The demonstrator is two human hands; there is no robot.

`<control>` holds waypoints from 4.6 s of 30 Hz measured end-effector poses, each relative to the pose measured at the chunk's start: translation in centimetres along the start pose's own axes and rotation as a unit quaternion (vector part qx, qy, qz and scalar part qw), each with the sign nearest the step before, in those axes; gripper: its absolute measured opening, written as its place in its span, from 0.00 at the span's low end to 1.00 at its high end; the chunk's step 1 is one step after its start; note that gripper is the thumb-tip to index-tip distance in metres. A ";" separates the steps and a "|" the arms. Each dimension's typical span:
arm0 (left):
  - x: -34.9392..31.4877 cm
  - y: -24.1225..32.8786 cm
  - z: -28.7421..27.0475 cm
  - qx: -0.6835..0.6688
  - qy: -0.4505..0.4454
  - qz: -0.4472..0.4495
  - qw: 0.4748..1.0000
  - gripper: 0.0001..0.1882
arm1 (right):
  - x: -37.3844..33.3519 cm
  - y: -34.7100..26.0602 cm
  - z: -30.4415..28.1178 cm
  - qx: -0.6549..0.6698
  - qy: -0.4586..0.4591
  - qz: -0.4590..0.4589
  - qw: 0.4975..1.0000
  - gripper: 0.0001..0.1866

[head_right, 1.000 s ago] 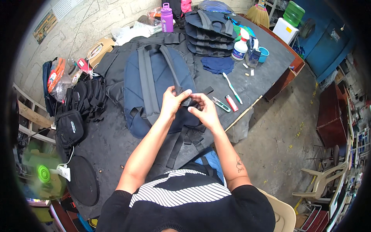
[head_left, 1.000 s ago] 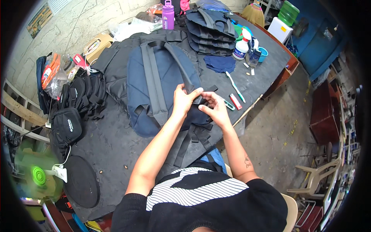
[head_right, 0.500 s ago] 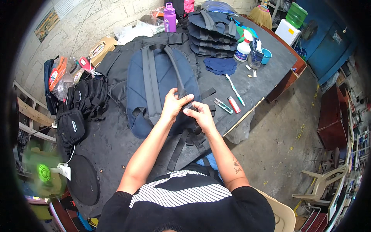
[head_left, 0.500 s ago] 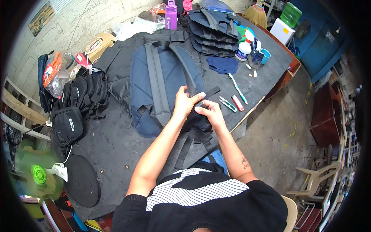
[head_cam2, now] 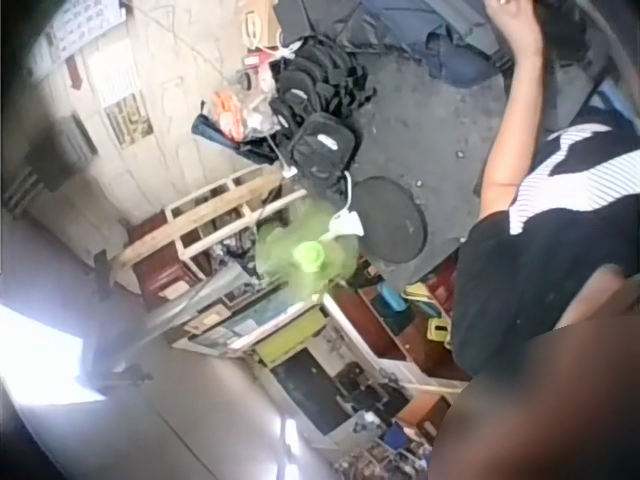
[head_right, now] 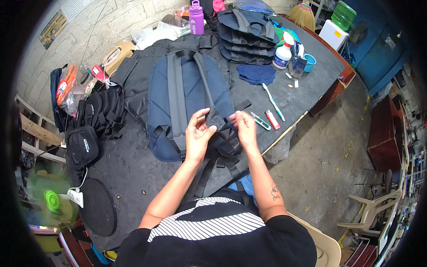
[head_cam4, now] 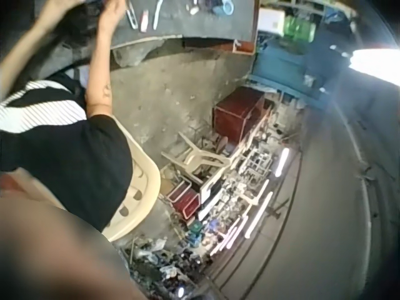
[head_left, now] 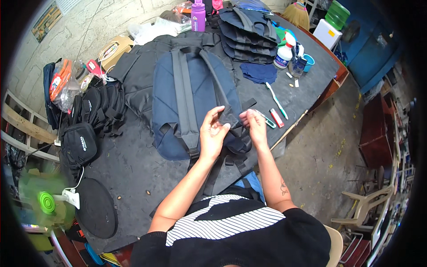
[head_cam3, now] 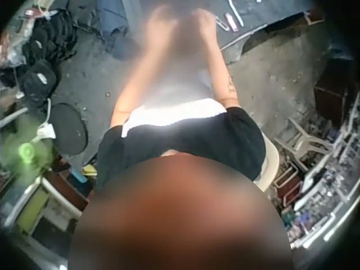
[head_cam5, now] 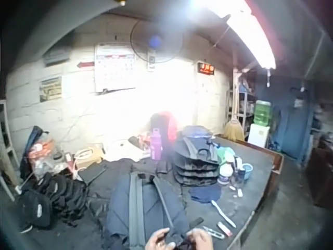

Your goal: Finishing the assembly of a backpack by cleaning surfaces with a brush and trimming loose threads with snips.

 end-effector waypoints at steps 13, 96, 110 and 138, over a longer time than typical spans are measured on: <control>0.0 0.6 0.7 0.045 0.019 -0.008 0.999 0.12 | -0.4 0.7 -8.1 -0.275 0.138 -0.026 0.951 0.10; 2.2 -2.8 0.5 -0.208 -0.057 -0.277 0.936 0.22 | -1.2 -2.3 -8.9 -0.525 0.225 -0.113 0.813 0.19; 6.9 -2.1 1.0 -0.264 -0.088 -0.231 0.932 0.21 | 2.4 -1.5 -3.7 -0.009 0.044 0.004 0.999 0.12; 7.7 -3.8 0.0 -0.255 -0.060 -0.265 0.928 0.19 | 3.5 -2.3 5.4 -0.060 0.004 -0.043 0.997 0.14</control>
Point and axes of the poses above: each hand's wrist, its own x-axis towards the middle knuckle, its own z-axis out of the palm, y = z × x, the point moved 9 cm from there along x, towards the middle knuckle, and after that the axes turned 1 degree about z, right-handed, at the moved point
